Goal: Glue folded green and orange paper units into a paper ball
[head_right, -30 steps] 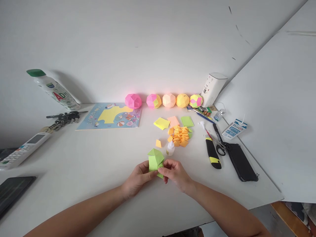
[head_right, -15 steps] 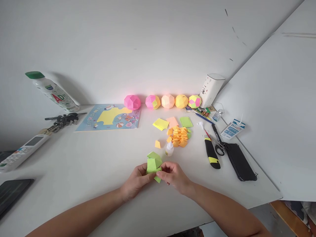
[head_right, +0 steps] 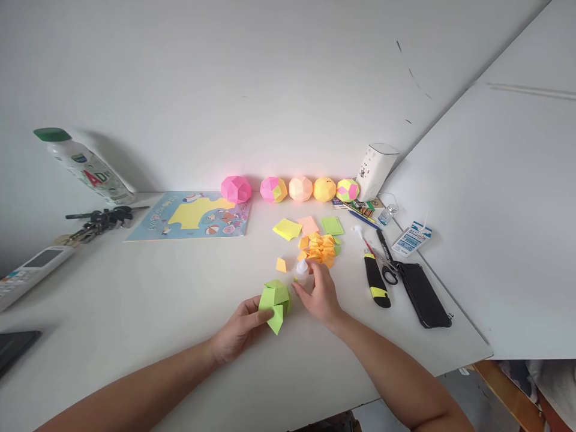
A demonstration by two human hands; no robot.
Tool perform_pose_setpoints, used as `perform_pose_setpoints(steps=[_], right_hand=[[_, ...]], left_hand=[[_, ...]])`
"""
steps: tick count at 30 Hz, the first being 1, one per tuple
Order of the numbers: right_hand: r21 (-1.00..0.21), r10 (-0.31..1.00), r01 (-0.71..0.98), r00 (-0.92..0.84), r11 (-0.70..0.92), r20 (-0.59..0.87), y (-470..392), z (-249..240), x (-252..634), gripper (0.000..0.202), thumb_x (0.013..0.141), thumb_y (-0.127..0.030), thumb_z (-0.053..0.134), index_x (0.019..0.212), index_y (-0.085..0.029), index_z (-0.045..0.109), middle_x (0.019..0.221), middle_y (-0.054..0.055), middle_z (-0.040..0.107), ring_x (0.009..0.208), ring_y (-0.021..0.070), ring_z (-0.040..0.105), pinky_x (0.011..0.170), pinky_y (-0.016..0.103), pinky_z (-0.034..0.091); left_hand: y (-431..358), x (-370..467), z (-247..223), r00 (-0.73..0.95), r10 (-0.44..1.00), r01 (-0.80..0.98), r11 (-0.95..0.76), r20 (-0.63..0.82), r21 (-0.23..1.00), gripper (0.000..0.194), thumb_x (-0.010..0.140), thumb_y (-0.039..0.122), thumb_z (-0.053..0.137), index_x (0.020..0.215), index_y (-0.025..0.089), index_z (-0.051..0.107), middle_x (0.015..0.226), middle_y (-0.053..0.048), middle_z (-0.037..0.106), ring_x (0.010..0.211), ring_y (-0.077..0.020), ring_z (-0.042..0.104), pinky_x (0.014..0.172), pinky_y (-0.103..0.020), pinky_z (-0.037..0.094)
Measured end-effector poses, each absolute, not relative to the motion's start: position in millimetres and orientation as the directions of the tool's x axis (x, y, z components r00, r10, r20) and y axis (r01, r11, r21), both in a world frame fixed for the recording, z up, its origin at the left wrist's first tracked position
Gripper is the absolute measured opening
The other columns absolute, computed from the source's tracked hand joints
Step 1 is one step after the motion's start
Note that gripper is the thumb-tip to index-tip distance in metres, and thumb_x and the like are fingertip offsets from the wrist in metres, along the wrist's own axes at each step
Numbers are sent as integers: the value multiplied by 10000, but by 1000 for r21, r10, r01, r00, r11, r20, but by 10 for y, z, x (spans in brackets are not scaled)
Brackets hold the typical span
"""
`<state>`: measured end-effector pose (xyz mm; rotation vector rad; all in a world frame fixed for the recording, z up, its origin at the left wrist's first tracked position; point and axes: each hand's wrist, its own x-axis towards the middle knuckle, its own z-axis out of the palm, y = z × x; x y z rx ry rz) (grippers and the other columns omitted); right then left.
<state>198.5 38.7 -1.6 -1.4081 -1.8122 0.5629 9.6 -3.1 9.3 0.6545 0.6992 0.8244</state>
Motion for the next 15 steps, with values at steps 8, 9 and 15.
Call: perform_pose_setpoints(steps=[8,9,15], right_hand=[[-686,866,530,-284,499,411,421,174,2072,354,884,-298,486,1223,-201,454,1120,123,545,1089,263,502,930,415,420],[-695,860,506,-301,511,413,397,213,2103,397,890,-284,480,1272,-205,404,1192,130,517,1144,262,477,965,421,396],[-804,912,433,-226,408,342,187,467,2253,359,811,-301,636,1129,-232,487,1077,93,587,954,230,586,815,372,495]], left_hand=[[3,74,72,507,813,-475,541,-286,694,234,619,285,770,757,122,674,742,-48,622,707,-148,528,704,-274,397],[6,71,65,510,813,-486,541,-281,686,227,623,279,766,759,122,675,742,-48,622,708,-150,532,703,-275,399],[29,41,40,551,789,-499,572,-271,651,182,632,220,733,780,128,681,764,-49,626,706,-154,542,679,-274,405]])
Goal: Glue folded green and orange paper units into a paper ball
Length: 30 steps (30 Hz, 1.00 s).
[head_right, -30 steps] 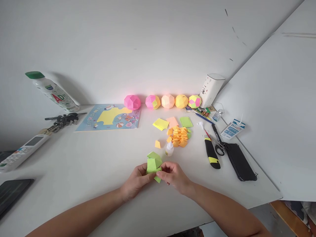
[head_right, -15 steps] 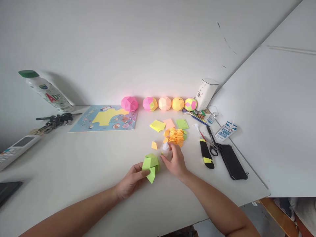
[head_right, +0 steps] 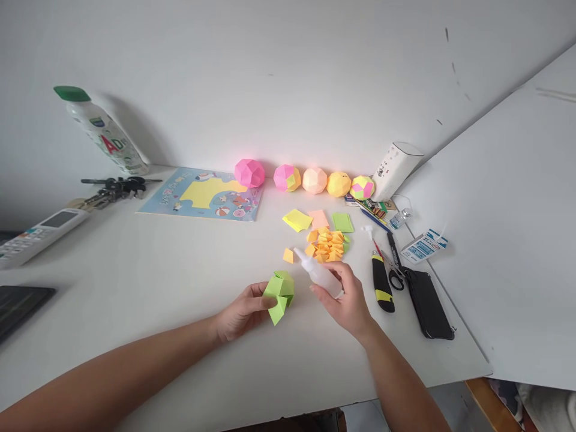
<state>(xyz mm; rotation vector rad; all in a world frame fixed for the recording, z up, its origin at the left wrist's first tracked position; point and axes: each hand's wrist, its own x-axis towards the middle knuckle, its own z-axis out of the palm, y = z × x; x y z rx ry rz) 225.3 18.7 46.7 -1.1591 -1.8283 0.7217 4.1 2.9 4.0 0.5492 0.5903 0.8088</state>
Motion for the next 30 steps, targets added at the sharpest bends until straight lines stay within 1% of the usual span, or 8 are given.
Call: perform_pose_setpoints(steps=[3,7,9,11,15,19,24,30], right_hand=[[-781,902,452,-229,431,366,111,606,2284,295,796,-314,651,1063,-238,551,1023,88,601,942,246,574,796,384,494],[-861,944,395,-217,320,251,61,703,2314,302,789,-326,654,1034,-245,498,1023,79,554,873,207,563,659,289,505],[-885,943,368,-271,286,192,50,713,2322,277,788,-317,655,1012,-251,507,1027,72,526,879,197,548,641,262,497],[-898,947,345,-264,272,185,35,710,2319,266,795,-323,646,1020,-255,522,1004,68,517,867,194,543,620,252,491],[-869,936,348,-143,352,322,-21,683,2287,244,830,-361,591,1039,-253,529,919,61,541,742,180,547,546,255,468],[-766,861,400,-161,503,482,-73,659,2233,214,809,-329,605,989,-239,533,829,46,549,664,179,537,527,277,450],[-732,850,436,-213,523,481,-80,642,2169,150,810,-279,586,939,-233,525,739,26,543,599,173,523,490,282,417],[-739,868,461,-183,491,462,-77,605,2159,182,791,-243,598,952,-227,514,791,31,550,597,158,522,491,271,424]], left_hand=[[36,28,39,560,781,-492,583,-278,646,175,612,195,722,772,133,684,748,-44,624,677,-153,536,646,-274,399],[44,33,48,568,777,-500,588,-272,635,186,596,182,713,774,134,689,733,-38,616,672,-152,530,646,-277,394],[47,40,55,568,774,-505,596,-279,625,203,585,177,715,782,134,691,708,-30,607,658,-146,520,638,-273,386],[51,44,61,567,774,-507,598,-283,620,189,578,174,716,760,133,687,665,-17,588,633,-136,506,628,-268,379],[59,39,63,571,768,-483,600,-291,637,143,580,171,709,714,135,674,665,-14,574,634,-134,500,634,-268,384],[63,31,55,581,765,-462,591,-278,661,145,585,176,699,723,140,675,683,-11,569,644,-133,493,634,-262,381],[57,28,60,578,764,-431,585,-287,687,171,589,185,699,755,143,687,711,-17,586,675,-148,509,663,-276,390],[57,28,86,573,766,-426,583,-292,692,158,589,191,707,736,139,678,697,-10,579,671,-145,505,659,-276,381]])
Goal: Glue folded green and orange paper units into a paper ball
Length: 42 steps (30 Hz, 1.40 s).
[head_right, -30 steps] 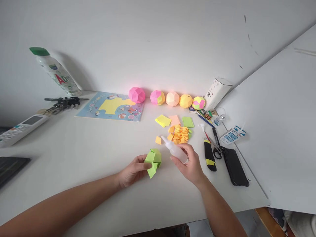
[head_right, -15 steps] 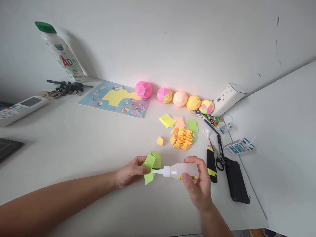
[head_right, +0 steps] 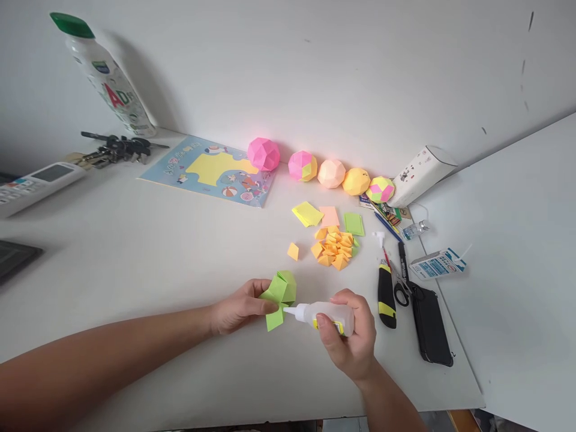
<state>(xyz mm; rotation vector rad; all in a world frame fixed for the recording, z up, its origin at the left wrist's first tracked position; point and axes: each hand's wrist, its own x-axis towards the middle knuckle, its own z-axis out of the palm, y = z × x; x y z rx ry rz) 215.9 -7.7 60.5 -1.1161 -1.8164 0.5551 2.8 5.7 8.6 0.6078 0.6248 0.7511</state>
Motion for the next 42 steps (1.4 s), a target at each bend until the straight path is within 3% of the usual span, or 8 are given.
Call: perform_pose_setpoints(steps=[9,19,22,25,29,35,42], right_hand=[[-770,879,427,-170,474,446,-90,580,2158,153,806,-215,585,924,-222,488,794,24,515,632,147,500,528,260,430],[-830,888,317,-198,460,416,-83,608,2144,220,779,-177,621,942,-220,479,735,-9,506,501,108,467,436,229,393],[-855,896,278,-219,437,386,-51,603,2153,267,755,-244,674,954,-224,496,702,-16,495,513,119,461,443,233,382],[-857,873,225,-281,463,398,-5,572,2160,279,758,-413,679,905,-216,546,688,-6,465,568,137,430,474,244,352],[-900,887,140,-283,413,364,17,512,2177,437,694,-587,671,909,-225,555,694,-8,418,606,148,392,500,250,307],[-959,917,60,-315,275,244,13,508,2176,499,606,-546,759,944,-251,541,762,-5,413,615,143,410,504,250,325],[-970,916,98,-362,222,173,37,536,2173,388,699,-525,704,933,-235,599,824,23,451,648,148,449,497,250,361]], left_hand=[[55,35,62,567,771,-413,571,-290,709,168,593,200,703,744,134,672,707,-14,582,679,-150,510,677,-287,387],[60,30,68,568,765,-361,564,-304,743,213,595,200,679,792,120,664,718,-22,600,685,-161,540,680,-300,411],[50,30,68,565,769,-346,551,-300,759,211,605,194,666,801,115,661,728,-24,602,694,-160,542,684,-298,414],[44,27,61,562,769,-335,550,-306,765,201,609,192,656,794,115,653,731,-25,605,699,-162,546,683,-301,417],[47,21,59,566,768,-328,542,-298,774,199,613,194,651,795,113,648,726,-31,613,695,-169,554,678,-306,422],[47,29,68,563,773,-328,533,-291,780,190,613,188,650,789,118,649,710,-25,608,688,-167,559,668,-297,420],[53,29,67,563,771,-334,541,-296,772,178,603,198,672,762,120,652,685,-11,594,658,-144,533,646,-278,412]])
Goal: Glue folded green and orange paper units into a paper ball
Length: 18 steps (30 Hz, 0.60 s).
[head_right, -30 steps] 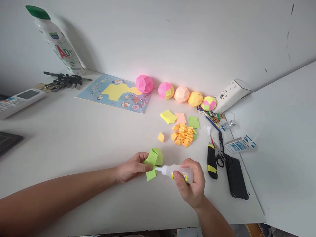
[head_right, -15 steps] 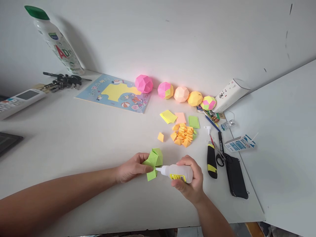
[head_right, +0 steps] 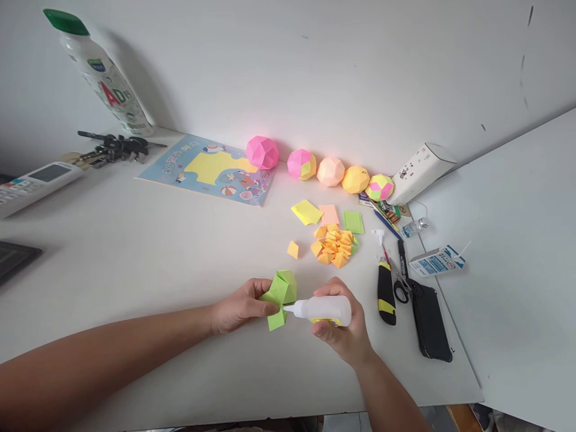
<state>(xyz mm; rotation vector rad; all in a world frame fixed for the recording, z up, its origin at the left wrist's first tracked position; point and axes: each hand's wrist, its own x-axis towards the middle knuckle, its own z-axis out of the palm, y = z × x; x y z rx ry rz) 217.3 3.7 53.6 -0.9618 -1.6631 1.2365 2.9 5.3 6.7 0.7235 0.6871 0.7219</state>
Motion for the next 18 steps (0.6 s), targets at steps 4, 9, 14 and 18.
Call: perform_pose_setpoints(steps=[4,9,14,18], right_hand=[[-957,936,142,-287,252,204,-5,498,2185,334,738,-414,705,996,-247,575,791,14,500,638,146,478,509,249,392],[-964,947,103,-240,243,213,-48,475,2128,335,776,-299,671,1068,-269,509,718,-13,512,628,145,498,517,246,409],[-964,960,118,-181,238,215,-60,471,2093,331,792,-272,651,1080,-264,489,726,-16,523,569,119,472,476,225,390],[-955,960,130,-115,268,254,-52,459,2106,310,784,-278,656,1049,-244,498,748,-2,531,594,132,500,491,238,409]], left_hand=[[51,26,75,565,770,-331,541,-297,773,169,611,183,669,768,122,660,690,-6,597,658,-134,530,646,-265,413],[36,28,75,572,765,-335,546,-295,768,194,613,176,671,799,119,669,742,-23,631,692,-149,559,678,-279,431],[44,29,71,567,767,-323,542,-299,776,188,609,179,670,787,118,665,723,-21,628,674,-147,555,661,-275,426],[48,34,61,557,768,-316,548,-316,774,192,595,176,669,778,118,663,703,-10,610,662,-136,535,655,-265,415]])
